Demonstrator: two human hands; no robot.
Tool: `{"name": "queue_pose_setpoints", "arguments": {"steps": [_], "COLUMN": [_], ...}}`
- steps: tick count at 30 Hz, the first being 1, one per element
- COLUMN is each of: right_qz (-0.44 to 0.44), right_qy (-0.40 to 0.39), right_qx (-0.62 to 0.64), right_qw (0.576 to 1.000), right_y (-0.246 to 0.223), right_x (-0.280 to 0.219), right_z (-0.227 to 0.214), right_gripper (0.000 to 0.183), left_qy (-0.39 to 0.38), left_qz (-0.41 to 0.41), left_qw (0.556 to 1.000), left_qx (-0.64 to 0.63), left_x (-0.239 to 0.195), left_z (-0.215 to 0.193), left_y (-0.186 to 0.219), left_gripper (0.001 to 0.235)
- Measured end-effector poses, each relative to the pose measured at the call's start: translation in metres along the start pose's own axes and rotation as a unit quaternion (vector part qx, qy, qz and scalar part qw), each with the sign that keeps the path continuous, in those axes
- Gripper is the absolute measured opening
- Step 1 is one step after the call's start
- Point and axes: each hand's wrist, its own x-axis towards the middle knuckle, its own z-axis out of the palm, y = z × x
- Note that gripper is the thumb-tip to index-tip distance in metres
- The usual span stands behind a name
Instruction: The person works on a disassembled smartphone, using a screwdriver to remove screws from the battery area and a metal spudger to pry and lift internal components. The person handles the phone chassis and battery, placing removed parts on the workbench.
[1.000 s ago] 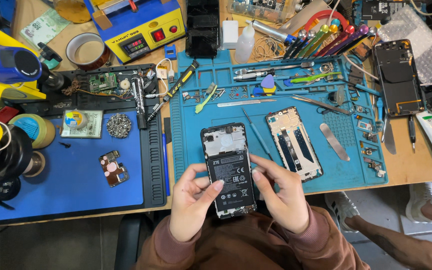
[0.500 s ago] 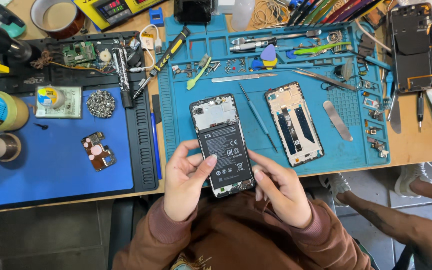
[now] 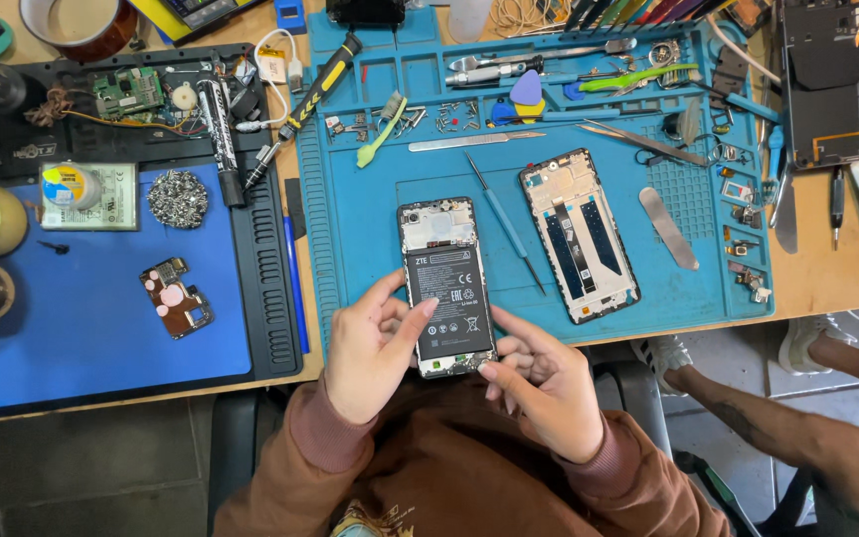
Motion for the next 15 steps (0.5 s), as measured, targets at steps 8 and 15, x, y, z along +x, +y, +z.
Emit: {"name": "queue_pose_setpoints", "arguments": {"steps": [8, 15], "right_qz": [-0.037, -0.189], "right_qy": [-0.006, 0.084], "right_qx": [-0.088, -0.282], "right_qw": [0.995, 0.937], "right_y": [-0.005, -0.006], "right_x": [0.002, 0.013], "right_z": [-0.001, 0.003], "right_gripper": [0.079, 0.054], "left_qy": [0.047, 0.055], "left_qz": [0.005, -0.024], "left_qw": [0.998, 0.998], "left_qx": [0.051, 0.009], "left_x": [-0.006, -0.012], "left_z": [0.005, 0.004], "left_y": [0.009, 0.010], "left_gripper": [0.066, 0.066]}}
